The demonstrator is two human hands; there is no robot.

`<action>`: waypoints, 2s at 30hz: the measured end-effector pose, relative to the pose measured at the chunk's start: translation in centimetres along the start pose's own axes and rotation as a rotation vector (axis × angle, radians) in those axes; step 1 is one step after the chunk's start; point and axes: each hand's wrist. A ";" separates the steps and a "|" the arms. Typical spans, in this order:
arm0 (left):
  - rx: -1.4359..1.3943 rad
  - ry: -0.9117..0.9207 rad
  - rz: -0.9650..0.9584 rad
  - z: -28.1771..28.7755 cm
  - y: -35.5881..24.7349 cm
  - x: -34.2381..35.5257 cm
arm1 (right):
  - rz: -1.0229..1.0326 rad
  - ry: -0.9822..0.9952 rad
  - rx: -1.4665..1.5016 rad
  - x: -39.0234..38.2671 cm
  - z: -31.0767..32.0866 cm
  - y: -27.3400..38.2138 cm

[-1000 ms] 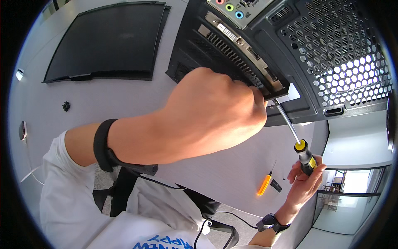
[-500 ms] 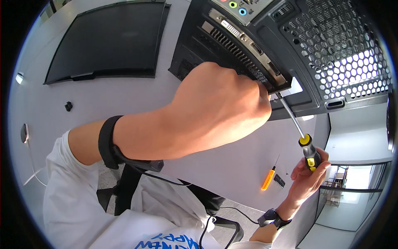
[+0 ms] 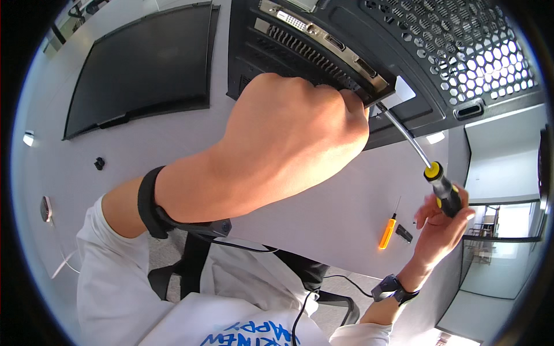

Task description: The person installs a graphics card into a desktop computer case. They align the card in the PCIe slot, secure it with a screwdriver, and then install a metal bracket over the rear I/O area, fastening it with screws.

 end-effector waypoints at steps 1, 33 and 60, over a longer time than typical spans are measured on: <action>0.007 0.002 -0.003 0.0 0.0 0.0 | 0.015 -0.036 0.082 0.0 0.0 -0.2; -0.091 0.025 0.002 0.4 -0.2 0.9 | 0.153 0.033 -0.225 -0.8 1.2 -0.2; -0.085 -0.055 0.016 -0.5 -0.2 0.2 | 0.131 0.091 -0.235 1.7 3.1 -0.3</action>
Point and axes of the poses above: each hand's wrist, its own x-axis towards the middle knuckle, its own z-axis out of the back of the hand, y = z × x, and after that the axes turned 1 degree about y, right-handed
